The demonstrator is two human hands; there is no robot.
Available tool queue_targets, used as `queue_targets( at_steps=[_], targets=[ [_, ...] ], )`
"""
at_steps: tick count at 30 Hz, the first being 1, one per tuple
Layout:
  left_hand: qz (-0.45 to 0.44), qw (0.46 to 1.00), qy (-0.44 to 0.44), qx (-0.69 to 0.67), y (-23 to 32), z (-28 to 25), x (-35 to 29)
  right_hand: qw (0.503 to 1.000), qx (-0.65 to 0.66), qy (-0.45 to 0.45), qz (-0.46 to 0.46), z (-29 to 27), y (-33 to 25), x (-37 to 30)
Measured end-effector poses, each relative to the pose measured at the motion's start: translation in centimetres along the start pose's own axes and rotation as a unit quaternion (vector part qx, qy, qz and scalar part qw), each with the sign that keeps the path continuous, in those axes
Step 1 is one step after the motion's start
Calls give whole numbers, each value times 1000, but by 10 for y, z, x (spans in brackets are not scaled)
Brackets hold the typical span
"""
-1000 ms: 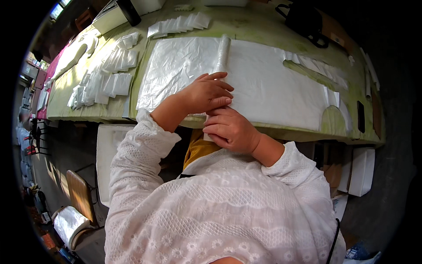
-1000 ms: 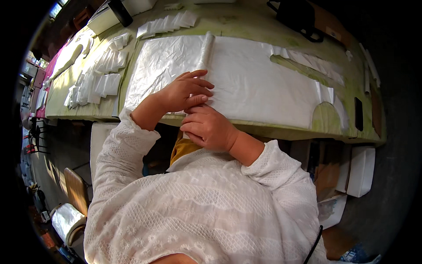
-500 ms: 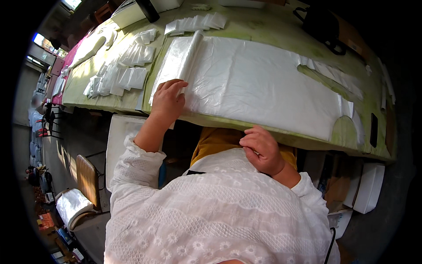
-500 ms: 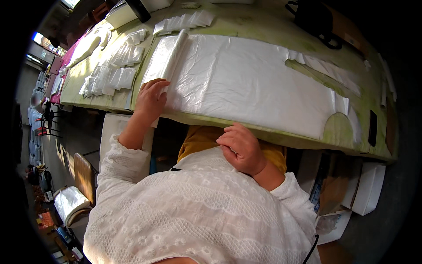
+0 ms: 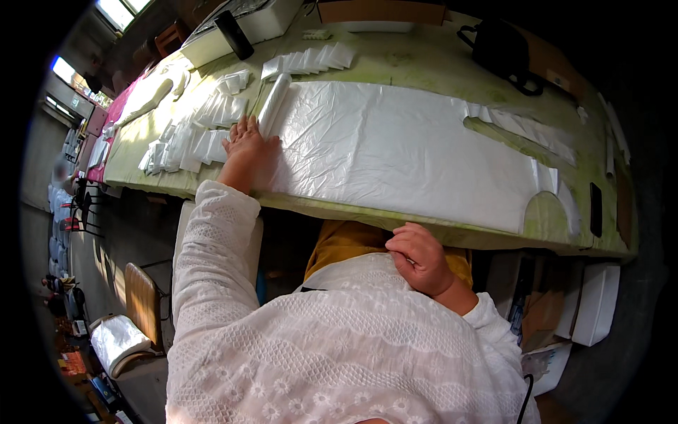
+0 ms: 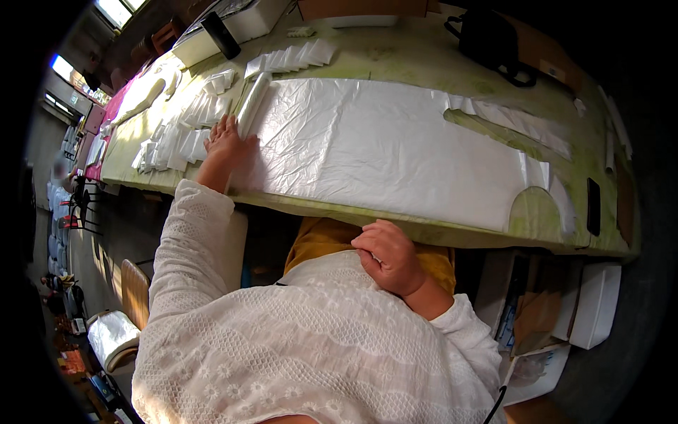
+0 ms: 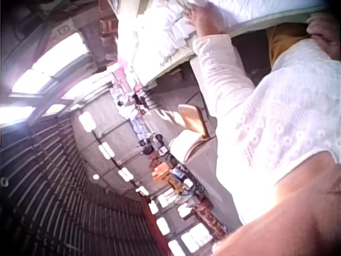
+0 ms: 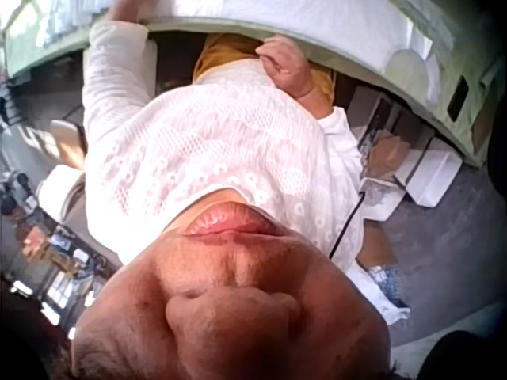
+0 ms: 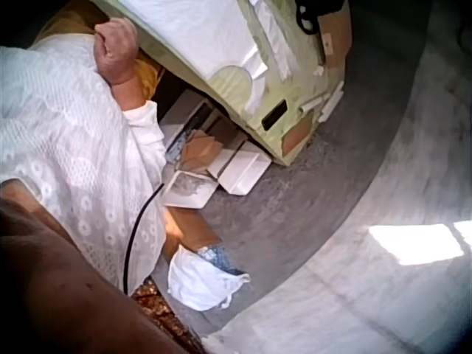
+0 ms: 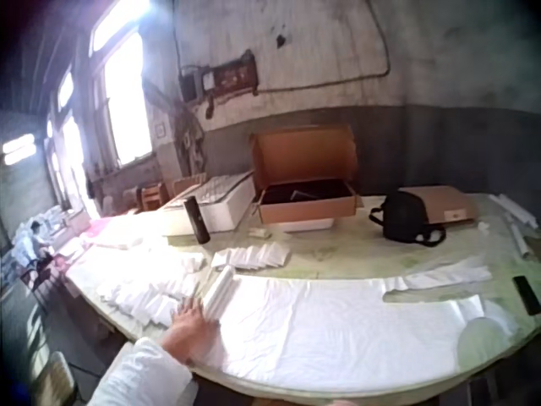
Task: The person repeatedly tears off pieces of clear plastic wrap from a roll, folds them into small packets, and places them on a table. The process is continuous and repetitive throughout the clip.
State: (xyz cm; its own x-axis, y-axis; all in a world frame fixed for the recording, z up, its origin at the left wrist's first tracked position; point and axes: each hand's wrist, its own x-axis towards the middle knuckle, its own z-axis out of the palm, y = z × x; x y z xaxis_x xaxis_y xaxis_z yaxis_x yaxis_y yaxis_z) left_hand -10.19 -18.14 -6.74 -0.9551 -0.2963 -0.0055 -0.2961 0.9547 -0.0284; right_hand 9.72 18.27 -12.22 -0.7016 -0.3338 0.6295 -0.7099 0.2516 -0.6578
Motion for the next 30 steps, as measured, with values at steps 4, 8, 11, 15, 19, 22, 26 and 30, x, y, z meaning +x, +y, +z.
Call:
queue_targets(
  at_steps=[4, 8, 11, 15, 19, 22, 26, 30],
  targets=[
    [46, 997, 34, -48, -11, 13, 18, 1000, -12, 4, 4, 0, -2, -2],
    [-9, 999, 1, -38, -5, 8, 18, 1000, -16, -1, 3, -1, -5, -2],
    [23, 995, -76, -65, -45, 5, 56, 1000, -15, -1, -1, 0, -8, 0],
    [60, 936, -63, -340, -18, 5, 50, 999, 14, -6, 46, 3, -8, 0],
    [35, 737, -184, -649, 76, -10, -22, 959, 137, -16, 248, 14, -14, 5],
    [31, 609, -233, -758, 126, -3, -69, 874, 288, -32, 391, 26, -13, 26],
    [39, 542, -276, -793, 171, 17, -95, 841, 309, -10, 445, 30, -6, 35],
    [46, 574, -281, -768, 196, 15, -98, 789, 366, 22, 493, 13, -20, 39]
  ],
)
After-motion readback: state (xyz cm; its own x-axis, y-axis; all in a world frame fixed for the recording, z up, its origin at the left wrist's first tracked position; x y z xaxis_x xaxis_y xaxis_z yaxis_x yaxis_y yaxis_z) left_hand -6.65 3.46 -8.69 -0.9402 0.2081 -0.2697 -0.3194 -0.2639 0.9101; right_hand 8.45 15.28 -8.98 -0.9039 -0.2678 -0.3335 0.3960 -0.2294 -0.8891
